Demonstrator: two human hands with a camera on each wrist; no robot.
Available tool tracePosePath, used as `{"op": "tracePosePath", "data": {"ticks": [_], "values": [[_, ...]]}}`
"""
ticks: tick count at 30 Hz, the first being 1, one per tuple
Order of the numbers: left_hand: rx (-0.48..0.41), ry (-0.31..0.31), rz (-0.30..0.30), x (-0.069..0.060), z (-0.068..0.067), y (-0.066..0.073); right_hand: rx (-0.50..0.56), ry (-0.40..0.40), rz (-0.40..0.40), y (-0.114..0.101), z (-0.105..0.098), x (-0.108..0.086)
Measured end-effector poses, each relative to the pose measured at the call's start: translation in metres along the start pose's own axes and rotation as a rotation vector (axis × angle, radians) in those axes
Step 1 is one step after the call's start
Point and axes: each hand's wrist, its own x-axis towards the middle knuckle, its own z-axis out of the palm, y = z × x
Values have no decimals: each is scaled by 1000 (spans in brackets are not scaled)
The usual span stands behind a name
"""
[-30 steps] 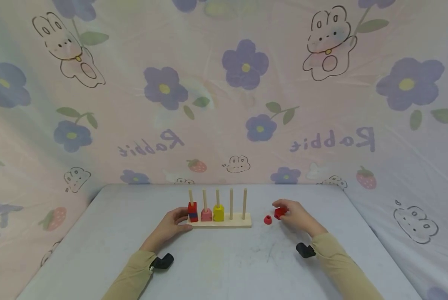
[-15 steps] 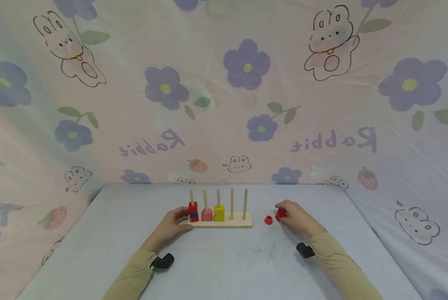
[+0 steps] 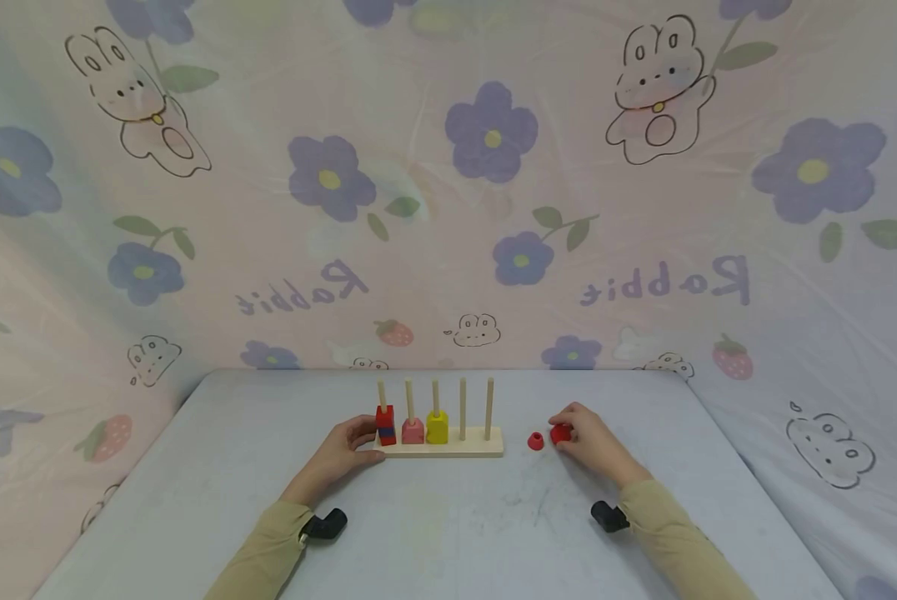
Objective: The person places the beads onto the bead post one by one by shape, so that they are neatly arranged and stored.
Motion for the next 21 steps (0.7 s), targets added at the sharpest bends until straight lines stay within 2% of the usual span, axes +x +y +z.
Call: {"op": "tracePosePath", "data": {"ticks": [5,8,16,21], "values": [[16,0,4,-1,1,1,14,21,-18,0,3,-2],[29,-1,-15,-2,0,2,8,21,-24,1,5,-3],[45,2,-19,0,1,-2,53,38,50,0,8,-6],[35,-2,-10,-1,1,-1,35,39,32,0,9,-7]]}}
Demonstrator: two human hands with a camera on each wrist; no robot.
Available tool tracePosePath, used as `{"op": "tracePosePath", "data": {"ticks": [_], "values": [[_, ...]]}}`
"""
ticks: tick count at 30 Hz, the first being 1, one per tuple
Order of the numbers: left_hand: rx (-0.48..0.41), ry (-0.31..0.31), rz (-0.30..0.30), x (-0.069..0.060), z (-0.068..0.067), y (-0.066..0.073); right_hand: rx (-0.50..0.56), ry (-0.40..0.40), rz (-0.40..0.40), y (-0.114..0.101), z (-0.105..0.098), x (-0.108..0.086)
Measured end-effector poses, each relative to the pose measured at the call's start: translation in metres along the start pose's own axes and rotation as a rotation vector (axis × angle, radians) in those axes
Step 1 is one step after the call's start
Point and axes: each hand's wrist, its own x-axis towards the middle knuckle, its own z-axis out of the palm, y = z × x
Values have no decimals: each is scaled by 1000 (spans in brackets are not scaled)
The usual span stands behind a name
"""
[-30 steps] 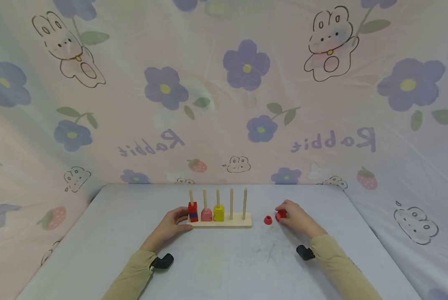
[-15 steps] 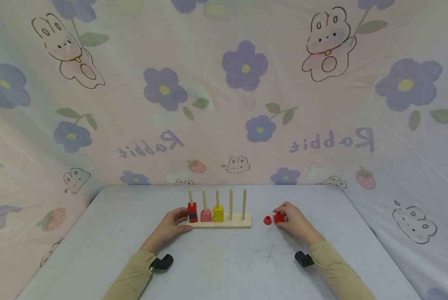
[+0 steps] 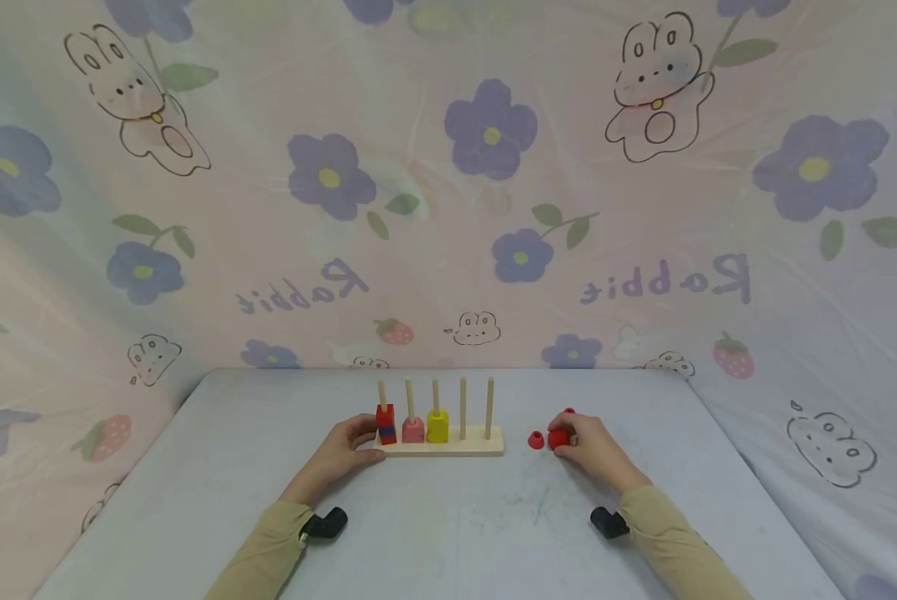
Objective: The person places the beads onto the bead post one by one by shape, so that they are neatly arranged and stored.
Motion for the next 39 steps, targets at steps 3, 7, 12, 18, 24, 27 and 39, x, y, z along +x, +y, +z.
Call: {"op": "tracePosePath", "data": {"ticks": [3,7,12,18,24,27,39], "values": [[-2,-2,0,0,0,-1,-2,-5,-5,0,1,-2],[-9,-3,0,0,-1,-2,-4,15,-25,-1,1,-3],[-7,1,-7,-1,0,4,-11,80,-93,-9,-6,0],[-22,-16,-2,-6,-1,24,20,122,-52,-29,-25,11],[-38,-20,28,-4,-1,14,90,220,-87,-59,-43,22],[-32,-15,20,-1,-1,4,111,279,-132,-76,-50,28],[2,-16,51,-1,-1,0,300,254,-269,-131,-42,57]]}}
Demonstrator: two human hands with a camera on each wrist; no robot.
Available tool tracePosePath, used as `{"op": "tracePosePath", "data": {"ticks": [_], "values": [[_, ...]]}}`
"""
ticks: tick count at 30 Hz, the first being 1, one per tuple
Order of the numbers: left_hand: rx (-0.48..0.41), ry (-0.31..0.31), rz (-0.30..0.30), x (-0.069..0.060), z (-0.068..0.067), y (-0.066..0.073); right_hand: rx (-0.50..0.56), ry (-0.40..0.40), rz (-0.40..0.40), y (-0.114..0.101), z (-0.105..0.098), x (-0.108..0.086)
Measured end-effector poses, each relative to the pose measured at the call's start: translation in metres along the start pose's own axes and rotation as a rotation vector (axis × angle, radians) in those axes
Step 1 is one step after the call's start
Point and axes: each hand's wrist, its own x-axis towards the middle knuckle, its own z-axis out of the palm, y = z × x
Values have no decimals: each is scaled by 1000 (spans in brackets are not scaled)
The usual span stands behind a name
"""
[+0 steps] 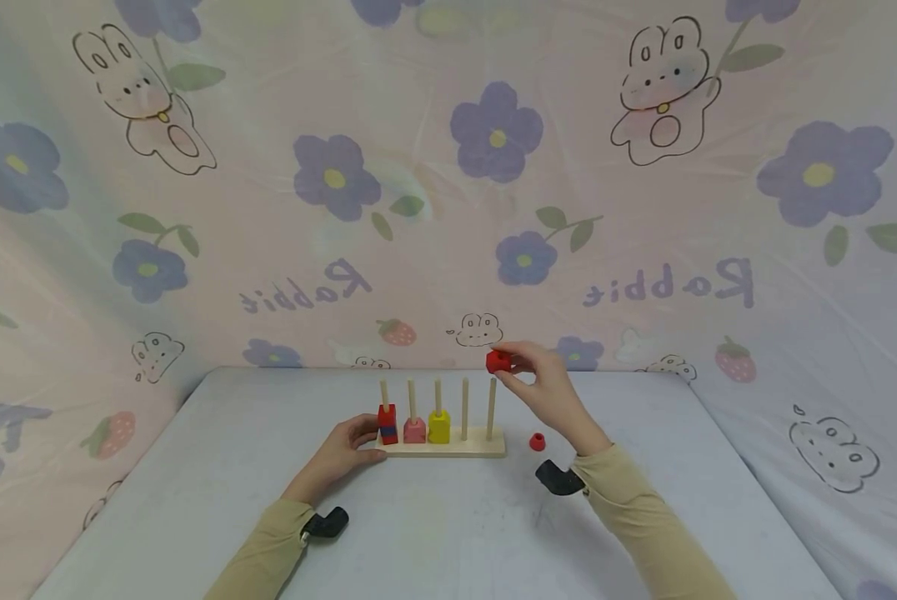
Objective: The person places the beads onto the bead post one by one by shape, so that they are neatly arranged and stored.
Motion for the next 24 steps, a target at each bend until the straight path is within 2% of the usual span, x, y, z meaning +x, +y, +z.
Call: {"op": "tracePosePath", "data": {"ticks": [8,17,21,24], "values": [[-36,6,-40,0,0,1,31,-58,-29,-11,33,15],[-47,13,-27,2,1,0,17,-110,-117,-17,60,23],[-16,10,-27,2,0,-2,4,-102,-101,-16,67,25],[-15,11,-23,1,1,-2,33,-111,-67,-15,70,26]]}}
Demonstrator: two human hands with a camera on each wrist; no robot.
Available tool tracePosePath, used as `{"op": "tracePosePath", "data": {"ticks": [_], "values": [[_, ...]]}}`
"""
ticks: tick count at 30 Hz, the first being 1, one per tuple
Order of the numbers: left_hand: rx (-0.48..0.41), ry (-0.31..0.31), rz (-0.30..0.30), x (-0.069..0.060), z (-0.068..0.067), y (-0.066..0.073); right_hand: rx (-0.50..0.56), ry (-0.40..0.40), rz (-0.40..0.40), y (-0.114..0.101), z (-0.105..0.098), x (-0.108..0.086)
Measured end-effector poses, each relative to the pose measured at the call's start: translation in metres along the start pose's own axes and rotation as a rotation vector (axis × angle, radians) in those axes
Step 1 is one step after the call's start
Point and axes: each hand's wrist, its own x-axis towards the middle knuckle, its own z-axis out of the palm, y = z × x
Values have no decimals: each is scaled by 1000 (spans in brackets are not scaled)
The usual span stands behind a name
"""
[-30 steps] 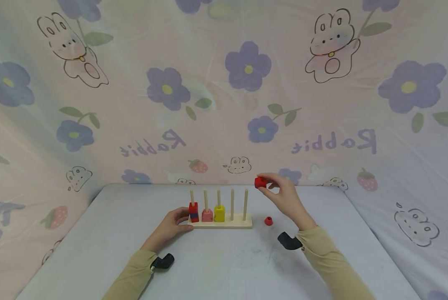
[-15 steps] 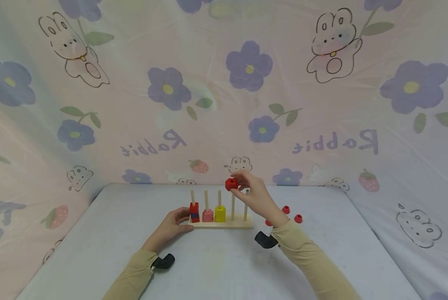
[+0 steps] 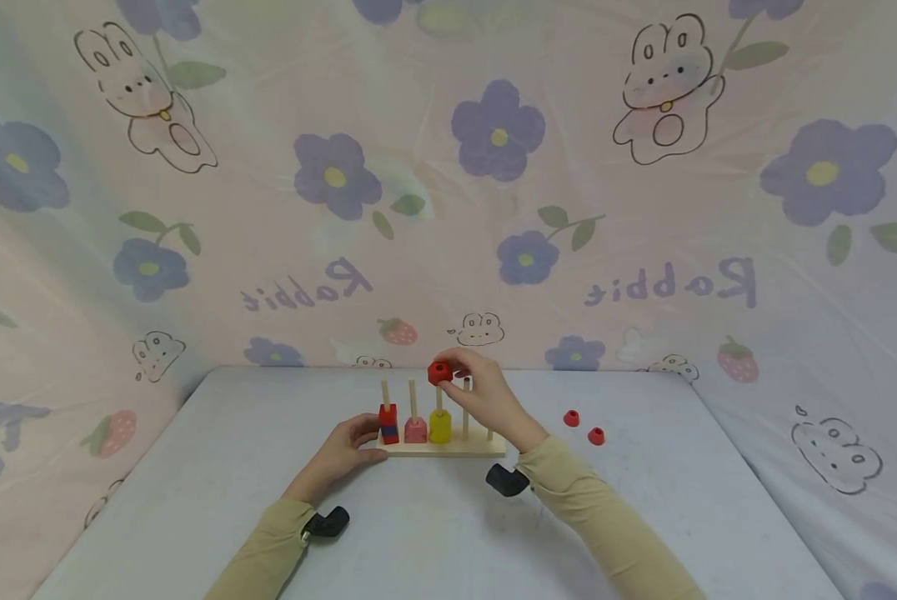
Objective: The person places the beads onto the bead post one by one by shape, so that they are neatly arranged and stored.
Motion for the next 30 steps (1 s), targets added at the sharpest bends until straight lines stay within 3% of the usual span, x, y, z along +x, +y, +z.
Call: {"op": "tracePosePath", "data": {"ticks": [2,9,16,21,30], "values": [[-6,5,-3,-1,0,1,27,-14,36,1,2,1],[-29,-6,-2,-8,1,30,65,0,211,5,9,-1],[-4,10,-12,0,1,4,129,77,333,8,21,-11],[-5,2,-10,0,0,2,155,124,371,16,34,-22],[-19,3,-14,1,0,1,106,201,353,29,53,-35]]}}
